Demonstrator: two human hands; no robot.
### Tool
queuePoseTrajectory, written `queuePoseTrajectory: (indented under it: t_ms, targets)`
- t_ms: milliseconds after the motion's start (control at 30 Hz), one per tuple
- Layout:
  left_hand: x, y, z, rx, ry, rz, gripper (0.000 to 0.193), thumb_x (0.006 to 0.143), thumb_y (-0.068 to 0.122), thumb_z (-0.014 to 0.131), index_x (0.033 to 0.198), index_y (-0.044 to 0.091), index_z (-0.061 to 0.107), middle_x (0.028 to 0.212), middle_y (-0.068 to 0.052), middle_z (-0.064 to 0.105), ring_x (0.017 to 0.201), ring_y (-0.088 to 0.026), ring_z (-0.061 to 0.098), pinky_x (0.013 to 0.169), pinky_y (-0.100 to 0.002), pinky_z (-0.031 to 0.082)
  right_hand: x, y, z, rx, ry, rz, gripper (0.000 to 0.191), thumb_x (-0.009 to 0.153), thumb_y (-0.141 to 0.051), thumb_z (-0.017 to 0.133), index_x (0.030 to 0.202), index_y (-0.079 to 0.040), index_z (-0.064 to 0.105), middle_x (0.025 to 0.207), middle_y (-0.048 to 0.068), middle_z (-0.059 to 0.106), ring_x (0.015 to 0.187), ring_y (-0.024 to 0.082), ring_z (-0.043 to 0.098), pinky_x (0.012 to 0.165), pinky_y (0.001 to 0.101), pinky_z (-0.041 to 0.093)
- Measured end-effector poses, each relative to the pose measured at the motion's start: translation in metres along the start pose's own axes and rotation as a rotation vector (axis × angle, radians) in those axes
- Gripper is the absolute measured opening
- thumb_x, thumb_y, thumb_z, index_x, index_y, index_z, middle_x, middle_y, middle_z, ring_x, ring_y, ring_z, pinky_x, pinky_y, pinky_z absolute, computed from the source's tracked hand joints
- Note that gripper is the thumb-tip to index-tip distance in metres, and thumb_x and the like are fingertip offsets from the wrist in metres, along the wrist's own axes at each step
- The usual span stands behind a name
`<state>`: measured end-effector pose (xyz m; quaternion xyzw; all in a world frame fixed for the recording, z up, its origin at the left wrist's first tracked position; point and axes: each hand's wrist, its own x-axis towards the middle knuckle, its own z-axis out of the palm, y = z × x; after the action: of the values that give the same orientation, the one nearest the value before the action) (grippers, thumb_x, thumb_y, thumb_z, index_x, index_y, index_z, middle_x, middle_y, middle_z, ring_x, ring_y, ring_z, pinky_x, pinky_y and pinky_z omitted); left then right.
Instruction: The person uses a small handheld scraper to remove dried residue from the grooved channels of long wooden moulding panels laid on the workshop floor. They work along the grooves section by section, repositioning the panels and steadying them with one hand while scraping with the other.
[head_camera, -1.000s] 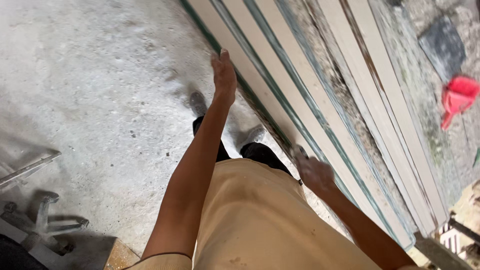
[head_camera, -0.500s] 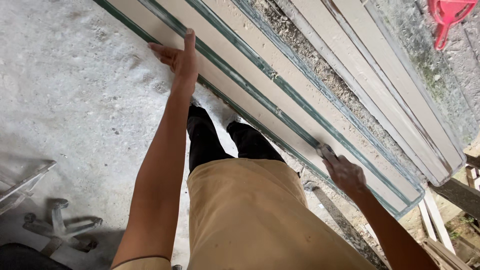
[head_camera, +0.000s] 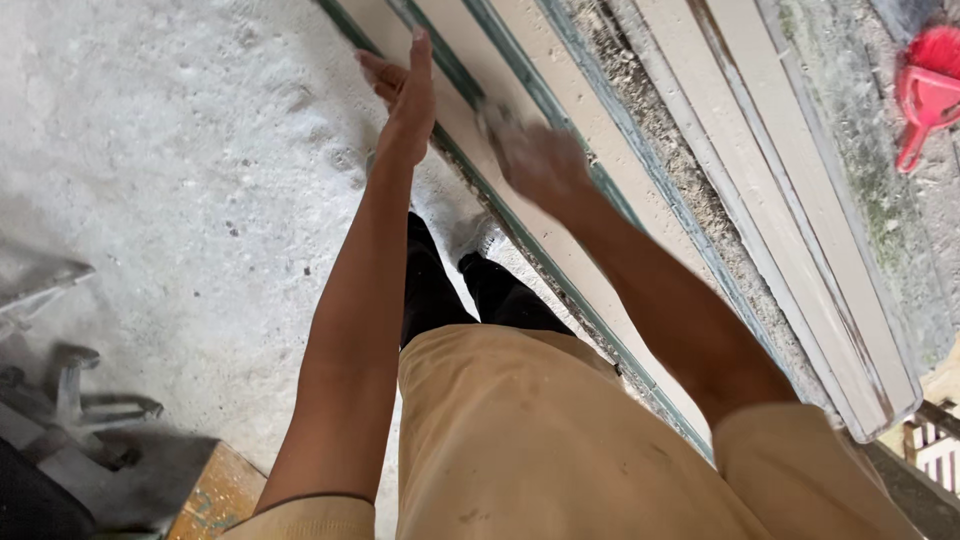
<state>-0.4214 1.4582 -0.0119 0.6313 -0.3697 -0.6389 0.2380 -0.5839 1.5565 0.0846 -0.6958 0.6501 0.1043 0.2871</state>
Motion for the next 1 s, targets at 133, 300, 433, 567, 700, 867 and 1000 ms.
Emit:
queuePoseTrajectory:
  t_ms: [133, 300, 433, 567, 700, 867, 1000]
  targets:
    - [0.004, -0.003, -0.003, -0.083, -0.014, 0.052, 0.126, 0.079, 0.09, 0.038, 0.156, 0.019, -0.032, 0.165, -0.01, -0.035, 0.152, -0.037, -0.026, 0.118, -0.066, 0.004, 0.054, -0.003, -0.01, -0.125, 0.457, -0.233, 0.035, 0.115, -0.038, 0.035, 0.145, -0.025, 0.046, 0.062, 0.001, 0.056, 0.05, 0.018, 0.051, 0.045, 0.0353, 0.039]
    - [0.009, -0.008, -0.004, -0.137, -0.019, 0.082, 0.124, 0.083, 0.091, 0.04, 0.161, 0.018, -0.024, 0.169, -0.01, -0.032, 0.155, -0.035, -0.026, 0.123, -0.062, 0.001, -0.093, 0.027, 0.02, -0.175, -0.103, 0.016, 0.045, 0.114, -0.025, 0.028, 0.158, -0.017, 0.026, 0.061, 0.008, 0.056, 0.038, 0.016, 0.035, 0.028, 0.0333, 0.03]
    - [0.009, -0.008, 0.001, -0.08, 0.001, -0.038, 0.122, 0.078, 0.089, 0.035, 0.159, 0.019, -0.023, 0.167, -0.01, -0.028, 0.153, -0.037, -0.021, 0.117, -0.065, 0.003, -0.199, 0.054, 0.054, -0.162, -0.058, 0.168, 0.044, 0.108, -0.042, 0.038, 0.15, -0.028, 0.042, 0.065, 0.01, 0.06, 0.038, 0.015, 0.051, 0.027, 0.0323, 0.041]
    - [0.006, -0.005, 0.002, -0.006, -0.007, -0.011, 0.116, 0.083, 0.091, 0.026, 0.165, 0.017, -0.011, 0.172, -0.013, -0.015, 0.158, -0.04, -0.012, 0.122, -0.062, 0.003, -0.16, 0.049, 0.048, -0.11, 0.007, 0.157, 0.043, 0.109, -0.042, 0.038, 0.147, -0.024, 0.049, 0.064, 0.012, 0.063, 0.038, 0.016, 0.052, 0.027, 0.0351, 0.044]
    - [0.001, 0.005, 0.0, -0.024, -0.023, -0.02, 0.115, 0.084, 0.09, 0.024, 0.166, 0.015, -0.002, 0.174, -0.015, -0.012, 0.158, -0.043, -0.009, 0.123, -0.062, 0.004, -0.052, 0.021, 0.009, -0.101, -0.042, 0.091, 0.044, 0.114, -0.043, 0.032, 0.146, -0.019, 0.05, 0.056, 0.009, 0.062, 0.035, 0.018, 0.048, 0.032, 0.0405, 0.041]
    - [0.002, 0.018, -0.004, -0.003, -0.05, -0.076, 0.114, 0.081, 0.089, 0.019, 0.162, 0.016, -0.015, 0.168, -0.015, -0.02, 0.153, -0.043, -0.012, 0.118, -0.06, -0.001, 0.085, -0.017, -0.033, -0.023, 0.167, -0.079, 0.039, 0.112, -0.035, 0.041, 0.143, -0.015, 0.055, 0.072, 0.017, 0.07, 0.061, 0.034, 0.069, 0.053, 0.0494, 0.056]
    - [0.01, 0.021, -0.004, -0.074, -0.012, -0.066, 0.109, 0.086, 0.087, 0.018, 0.164, 0.016, -0.009, 0.17, -0.016, -0.014, 0.154, -0.043, -0.009, 0.124, -0.053, -0.002, 0.189, -0.05, -0.062, -0.09, 0.224, -0.112, 0.034, 0.104, -0.037, 0.049, 0.129, -0.017, 0.062, 0.083, 0.016, 0.072, 0.072, 0.034, 0.073, 0.059, 0.0476, 0.06]
